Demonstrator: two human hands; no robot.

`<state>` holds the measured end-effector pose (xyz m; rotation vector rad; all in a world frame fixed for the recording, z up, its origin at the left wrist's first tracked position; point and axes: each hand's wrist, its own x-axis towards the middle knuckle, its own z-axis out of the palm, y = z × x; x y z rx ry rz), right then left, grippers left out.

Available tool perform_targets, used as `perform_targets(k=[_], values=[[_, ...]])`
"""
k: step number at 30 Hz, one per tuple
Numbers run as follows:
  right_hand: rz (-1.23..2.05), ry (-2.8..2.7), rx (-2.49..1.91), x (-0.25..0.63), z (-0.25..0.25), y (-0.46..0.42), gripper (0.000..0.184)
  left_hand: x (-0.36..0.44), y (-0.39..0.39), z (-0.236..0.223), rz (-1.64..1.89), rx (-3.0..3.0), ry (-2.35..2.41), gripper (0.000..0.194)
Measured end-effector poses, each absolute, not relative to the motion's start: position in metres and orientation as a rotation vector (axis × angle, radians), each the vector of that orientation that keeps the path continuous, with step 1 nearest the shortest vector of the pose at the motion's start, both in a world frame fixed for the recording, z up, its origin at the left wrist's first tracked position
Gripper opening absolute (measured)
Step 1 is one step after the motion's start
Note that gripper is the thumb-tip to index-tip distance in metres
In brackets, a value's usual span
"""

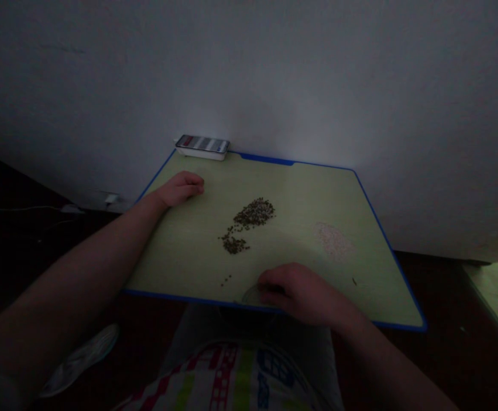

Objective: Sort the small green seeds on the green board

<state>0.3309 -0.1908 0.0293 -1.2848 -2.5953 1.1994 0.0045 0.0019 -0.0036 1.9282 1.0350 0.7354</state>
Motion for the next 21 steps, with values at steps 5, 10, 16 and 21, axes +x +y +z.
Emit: perform_targets(k=[5,10,16,21], values=[[1.175,-2.582,-1.311,0.326,0.033,-0.183,0.019,0.004,0.002,-0.004,0.722,1.933,1.044,0.036],[0.910,-2.581,-1.359,0.297,0.039,-0.165,0.025,0.004,0.003,-0.004,0.716,1.949,1.031,0.036],[0.882,-2.828,-1.256,0.260,0.046,-0.155,0.020,0.003,0.003,-0.005,0.727,1.947,1.030,0.037],[0.986,-2.897,-1.175,0.258,0.048,-0.156,0.018,0.004,0.002,-0.005,0.732,1.937,1.009,0.037]])
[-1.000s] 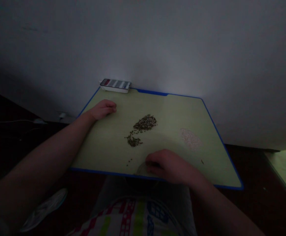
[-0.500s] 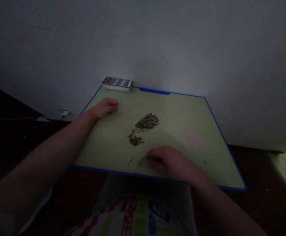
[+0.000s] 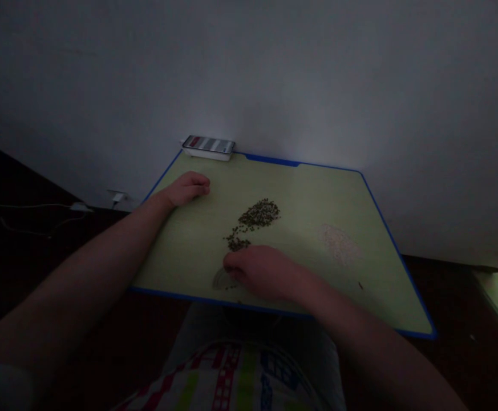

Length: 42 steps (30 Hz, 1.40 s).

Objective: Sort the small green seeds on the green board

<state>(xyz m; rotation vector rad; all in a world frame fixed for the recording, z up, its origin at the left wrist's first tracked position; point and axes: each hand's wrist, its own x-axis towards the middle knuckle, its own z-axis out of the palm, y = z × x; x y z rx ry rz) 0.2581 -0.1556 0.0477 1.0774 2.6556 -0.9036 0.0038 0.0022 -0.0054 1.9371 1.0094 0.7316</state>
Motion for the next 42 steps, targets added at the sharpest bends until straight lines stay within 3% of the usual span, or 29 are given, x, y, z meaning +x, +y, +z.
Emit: perform_targets(k=[16,33,42], values=[[-1.073,2.612,1.079,0.288,0.047,-0.168,0.018,0.005,0.002,-0.004,0.736,1.954,1.018,0.037],[-1.089,2.634,1.403,0.322,0.032,-0.213,0.021,0.002,0.003,-0.006,0.711,1.924,1.031,0.037],[-0.989,2.760,1.297,0.320,0.031,-0.222,0.021,0.002,0.001,-0.005,0.727,1.919,1.019,0.038]])
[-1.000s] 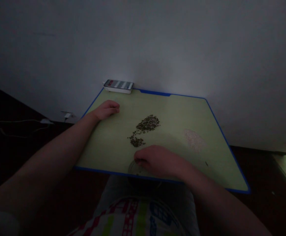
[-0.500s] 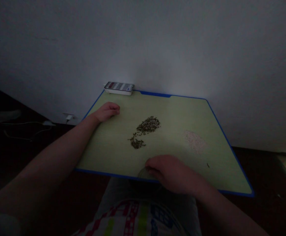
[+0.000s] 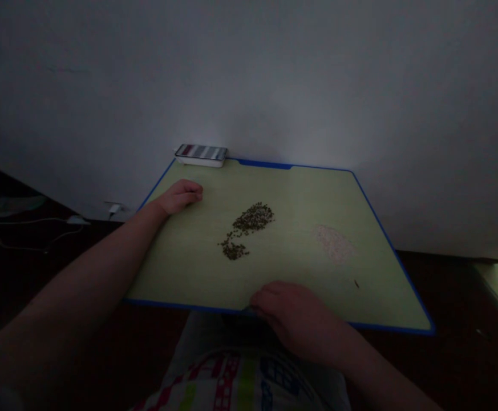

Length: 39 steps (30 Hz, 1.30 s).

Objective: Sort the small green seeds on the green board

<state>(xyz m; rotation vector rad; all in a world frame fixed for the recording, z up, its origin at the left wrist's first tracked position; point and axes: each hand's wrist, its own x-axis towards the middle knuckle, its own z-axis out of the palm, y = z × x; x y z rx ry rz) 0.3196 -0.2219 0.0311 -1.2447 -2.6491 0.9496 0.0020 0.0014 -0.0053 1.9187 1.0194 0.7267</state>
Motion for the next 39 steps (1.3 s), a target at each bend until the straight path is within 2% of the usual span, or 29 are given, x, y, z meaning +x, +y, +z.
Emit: perform_targets(k=[4,10,13,22,39], values=[[0.793,-2.527,-1.257,0.322,0.029,-0.223,0.023,0.002,0.002,-0.005,0.722,1.938,1.010,0.038],[0.125,-2.565,-1.146,0.318,0.004,-0.231,0.035,0.002,0.002,-0.005,0.721,1.939,1.022,0.038],[-0.045,-2.607,-1.089,0.311,-0.006,-0.235,0.034,0.002,0.002,-0.004,0.712,1.932,1.026,0.038],[-0.137,-2.579,-1.163,0.286,-0.011,-0.233,0.029,0.002,0.003,-0.006,0.713,1.936,1.024,0.039],[-0.217,-2.381,-1.236,0.312,-0.015,-0.220,0.028,0.000,0.004,-0.008,0.690,1.914,1.053,0.038]])
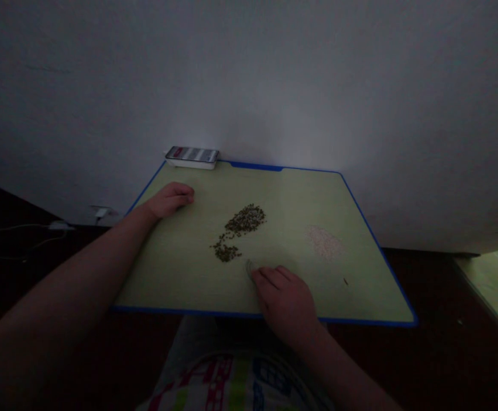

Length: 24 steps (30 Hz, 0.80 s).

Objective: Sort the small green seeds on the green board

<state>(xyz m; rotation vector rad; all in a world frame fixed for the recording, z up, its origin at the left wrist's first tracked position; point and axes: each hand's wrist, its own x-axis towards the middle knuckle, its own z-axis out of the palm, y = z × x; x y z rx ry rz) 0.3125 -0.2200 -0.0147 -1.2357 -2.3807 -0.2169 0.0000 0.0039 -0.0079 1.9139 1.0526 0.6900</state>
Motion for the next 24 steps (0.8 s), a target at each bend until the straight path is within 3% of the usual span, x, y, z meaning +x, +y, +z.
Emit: perform_targets(k=[24], values=[[-0.083,-2.370,-1.183,0.304,-0.012,-0.201,0.028,0.001,0.003,-0.006,0.712,1.938,1.034,0.037]])
